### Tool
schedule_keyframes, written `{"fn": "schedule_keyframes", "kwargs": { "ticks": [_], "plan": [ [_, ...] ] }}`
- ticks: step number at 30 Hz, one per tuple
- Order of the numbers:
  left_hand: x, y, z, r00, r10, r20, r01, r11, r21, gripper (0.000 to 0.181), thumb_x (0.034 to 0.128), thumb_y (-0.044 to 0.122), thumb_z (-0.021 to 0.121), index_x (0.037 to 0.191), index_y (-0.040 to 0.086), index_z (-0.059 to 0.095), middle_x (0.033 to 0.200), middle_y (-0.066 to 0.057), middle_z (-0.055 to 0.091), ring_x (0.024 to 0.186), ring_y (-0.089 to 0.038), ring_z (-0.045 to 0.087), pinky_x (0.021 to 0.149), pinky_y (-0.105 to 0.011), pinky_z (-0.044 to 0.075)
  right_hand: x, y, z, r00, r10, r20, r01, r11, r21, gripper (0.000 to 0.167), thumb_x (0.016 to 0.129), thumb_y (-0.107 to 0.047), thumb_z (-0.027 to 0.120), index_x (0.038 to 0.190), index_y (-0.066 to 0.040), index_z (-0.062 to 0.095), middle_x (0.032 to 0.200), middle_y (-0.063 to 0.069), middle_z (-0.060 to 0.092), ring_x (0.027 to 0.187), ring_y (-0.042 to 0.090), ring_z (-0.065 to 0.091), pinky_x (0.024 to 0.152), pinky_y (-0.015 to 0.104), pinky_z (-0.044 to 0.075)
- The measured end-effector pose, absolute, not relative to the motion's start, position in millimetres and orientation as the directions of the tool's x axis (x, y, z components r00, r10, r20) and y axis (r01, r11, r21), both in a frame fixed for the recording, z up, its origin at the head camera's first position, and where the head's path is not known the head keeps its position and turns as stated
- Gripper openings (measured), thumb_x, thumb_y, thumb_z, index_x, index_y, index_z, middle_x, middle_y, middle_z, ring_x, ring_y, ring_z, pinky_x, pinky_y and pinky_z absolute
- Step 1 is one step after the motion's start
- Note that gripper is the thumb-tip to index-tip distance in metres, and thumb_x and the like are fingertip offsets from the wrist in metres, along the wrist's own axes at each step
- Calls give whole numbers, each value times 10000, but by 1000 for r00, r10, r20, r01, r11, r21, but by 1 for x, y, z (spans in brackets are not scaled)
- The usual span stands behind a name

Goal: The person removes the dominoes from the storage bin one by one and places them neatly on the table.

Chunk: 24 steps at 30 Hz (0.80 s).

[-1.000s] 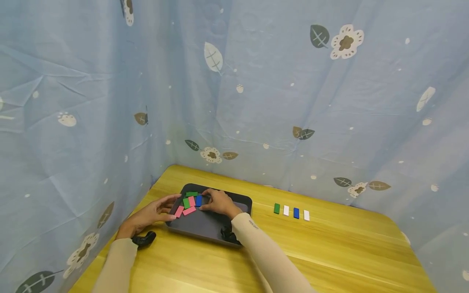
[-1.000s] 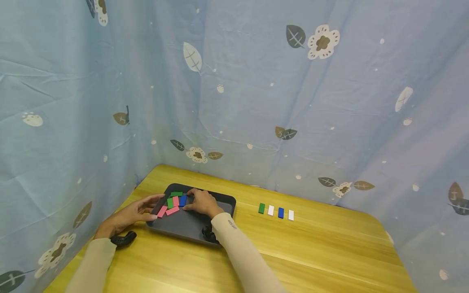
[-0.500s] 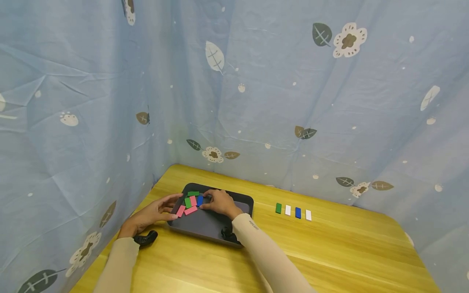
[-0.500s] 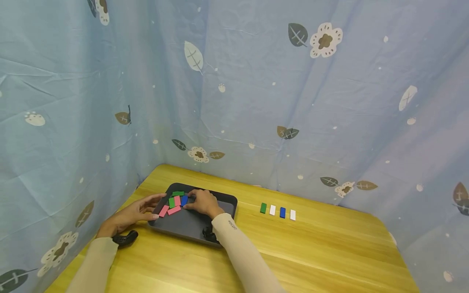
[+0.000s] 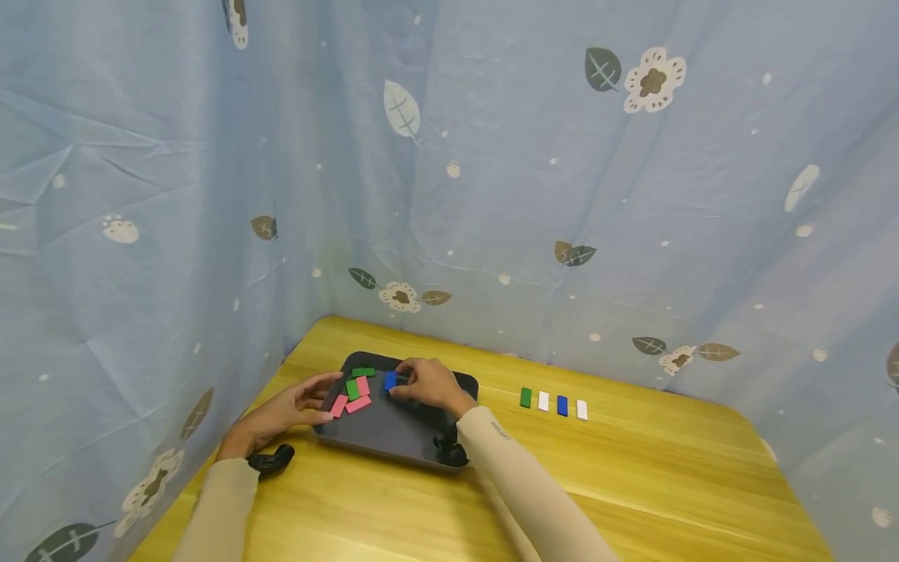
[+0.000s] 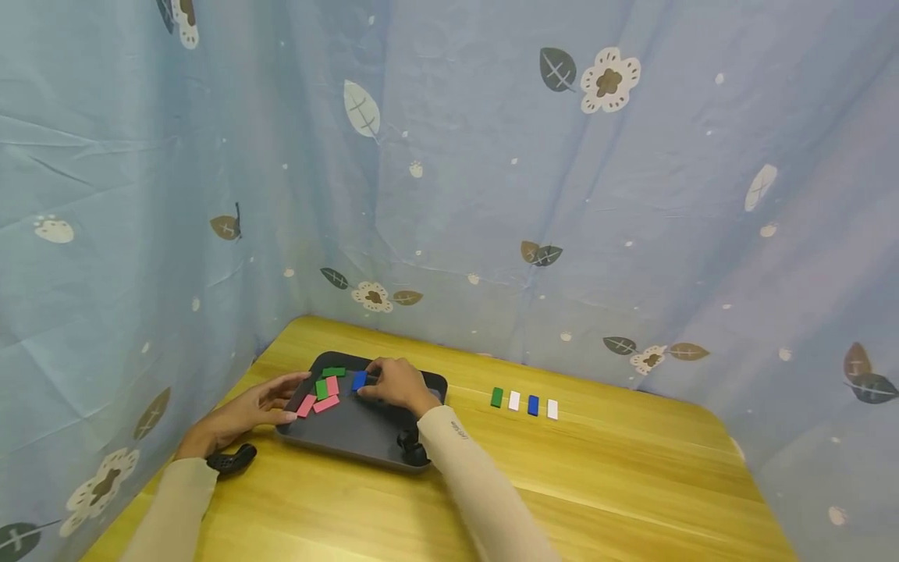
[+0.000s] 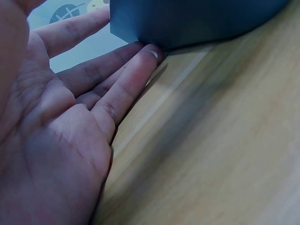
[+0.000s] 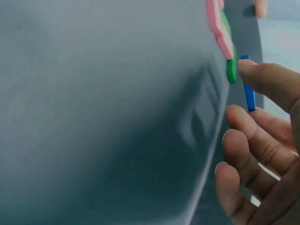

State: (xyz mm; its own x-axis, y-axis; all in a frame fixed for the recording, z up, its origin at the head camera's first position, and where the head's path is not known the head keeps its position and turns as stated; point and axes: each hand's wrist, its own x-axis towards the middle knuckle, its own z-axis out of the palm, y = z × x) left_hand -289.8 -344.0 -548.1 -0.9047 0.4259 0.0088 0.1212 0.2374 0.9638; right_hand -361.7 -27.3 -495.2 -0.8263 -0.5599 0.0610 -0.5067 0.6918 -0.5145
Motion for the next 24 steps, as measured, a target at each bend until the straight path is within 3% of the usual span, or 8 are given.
{"fn": "schedule_keyframes", "kwargs": {
  "ticks": [17,24],
  "plan": [
    [-292,-346,-549,-904,428,-11,97,229,969,750,983,160,725,1615,264,336,1599,-149,331,1383,-429,378,1013,-470,466,-358,41,-480,-802,-584,125,-566,677,-470,468,948,-398,758,1331,-141,675,738,-121,624,632,58,588,623,272,496],
    [-293,-347,-550,-902,432,-10,97,226,969,740,993,144,708,1619,243,327,1584,-179,340,1370,-440,380,977,-431,491,-358,70,-476,-811,-566,151,-553,654,-517,453,943,-374,768,1329,-155,679,775,-84,636,600,106,571,597,292,473]
  ]
}}
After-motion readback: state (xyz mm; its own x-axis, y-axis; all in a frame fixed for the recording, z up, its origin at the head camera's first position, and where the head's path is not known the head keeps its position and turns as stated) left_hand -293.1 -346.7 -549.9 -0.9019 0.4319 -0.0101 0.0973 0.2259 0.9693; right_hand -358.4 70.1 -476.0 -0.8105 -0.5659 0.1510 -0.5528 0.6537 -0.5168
